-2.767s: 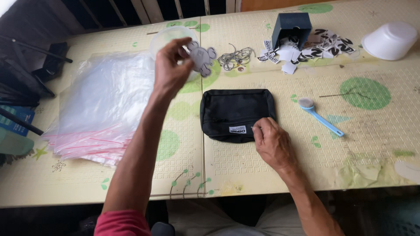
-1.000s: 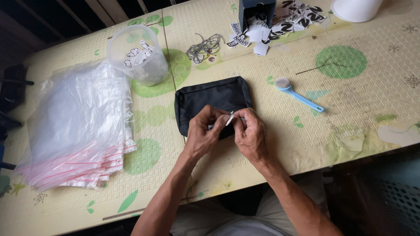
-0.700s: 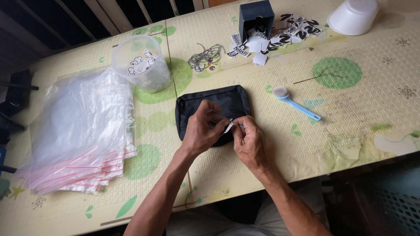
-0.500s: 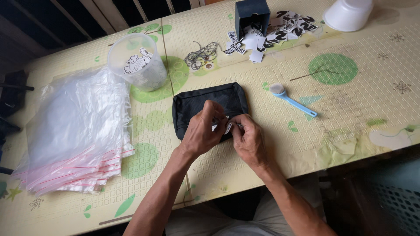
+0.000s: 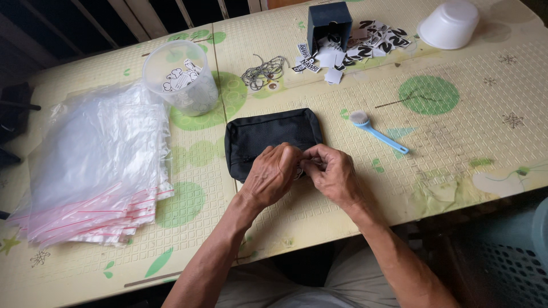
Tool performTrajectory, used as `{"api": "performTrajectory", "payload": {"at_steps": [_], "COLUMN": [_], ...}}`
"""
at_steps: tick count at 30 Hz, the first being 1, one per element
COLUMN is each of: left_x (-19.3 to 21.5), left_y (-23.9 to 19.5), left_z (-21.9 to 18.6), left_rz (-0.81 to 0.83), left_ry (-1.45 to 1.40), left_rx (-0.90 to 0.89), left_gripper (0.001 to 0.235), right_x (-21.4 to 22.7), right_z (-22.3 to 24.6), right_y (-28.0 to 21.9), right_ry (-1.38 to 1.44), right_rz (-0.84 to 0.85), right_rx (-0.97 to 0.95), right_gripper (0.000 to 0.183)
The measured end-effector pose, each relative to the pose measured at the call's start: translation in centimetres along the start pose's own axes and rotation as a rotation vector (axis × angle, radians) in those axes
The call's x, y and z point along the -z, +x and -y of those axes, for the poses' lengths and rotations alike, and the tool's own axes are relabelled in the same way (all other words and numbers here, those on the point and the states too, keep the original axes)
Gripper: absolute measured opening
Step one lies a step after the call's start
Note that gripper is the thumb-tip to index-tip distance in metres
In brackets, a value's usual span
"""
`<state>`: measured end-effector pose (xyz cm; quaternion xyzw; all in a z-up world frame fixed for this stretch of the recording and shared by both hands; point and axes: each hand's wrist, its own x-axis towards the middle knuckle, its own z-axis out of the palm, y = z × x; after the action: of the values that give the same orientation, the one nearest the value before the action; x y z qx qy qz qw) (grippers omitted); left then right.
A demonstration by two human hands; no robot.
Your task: The person places a small black bag on a table, attaches a keychain with a bear-shaped charm to it, and then places the bag into a clear plastic zip-lock bag.
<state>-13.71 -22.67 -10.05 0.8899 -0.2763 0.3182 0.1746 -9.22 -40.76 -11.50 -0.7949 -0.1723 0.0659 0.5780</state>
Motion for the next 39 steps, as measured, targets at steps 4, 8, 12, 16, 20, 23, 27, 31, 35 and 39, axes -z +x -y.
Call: {"api": "performTrajectory", "payload": {"at_steps": [4,8,12,16,20,23,27,31,35,39], "left_x": [0.9,-0.6,0.2,-0.6,-0.4,-0.5,-0.7,-0.2,-0.5,-0.5], "left_y": [0.3,-0.7,-1.1,-1.8,-1.8,-1.9,-1.9,-1.7,-1.8,-1.9], "left_z": [-1.4,-1.2,-2.6,-1.9,-2.1,-1.8,-1.6,-1.3,-0.9,-0.5], "left_rz": [0.015,-0.008,-0.064,-0.086,-0.076,-0.076,-0.059,-0.066,-0.051,-0.038], "left_ry": [-0.036,-0.136,-0.369,-0.49,-0.545,-0.559,-0.612,-0.647,-0.704,-0.752], "left_rx": [0.019,0.127,0.439,0.489,0.55,0.57,0.633,0.642,0.642,0.657], "left_gripper": [0.007,0.004,0.025,0.036,0.039,0.038,0.037,0.036,0.029,0.024], "right_x": [-0.5,-0.5,-0.5,-0.2,0.8,1.3,1.8,1.3,0.8,1.3], "right_z": [0.3,-0.1,0.0,0.2,-0.1,0.0,0.6,0.6,-0.3,-0.7], "right_y": [-0.5,-0.5,-1.3,-1.7,-2.3,-2.5,-2.5,-2.1,-1.7,-1.2], "right_ry": [0.01,-0.068,-0.044,0.107,0.324,0.474,0.562,0.56,0.433,0.183], "right_rz": [-0.032,-0.066,-0.077,0.01,0.091,0.155,0.197,0.17,0.097,0.054], "right_rx": [-0.012,-0.013,-0.038,-0.037,-0.02,-0.041,-0.073,-0.099,-0.08,0.103], "right_gripper": [0.008,0.008,0.005,0.01,0.023,0.035,0.036,0.028,0.019,0.011]}}
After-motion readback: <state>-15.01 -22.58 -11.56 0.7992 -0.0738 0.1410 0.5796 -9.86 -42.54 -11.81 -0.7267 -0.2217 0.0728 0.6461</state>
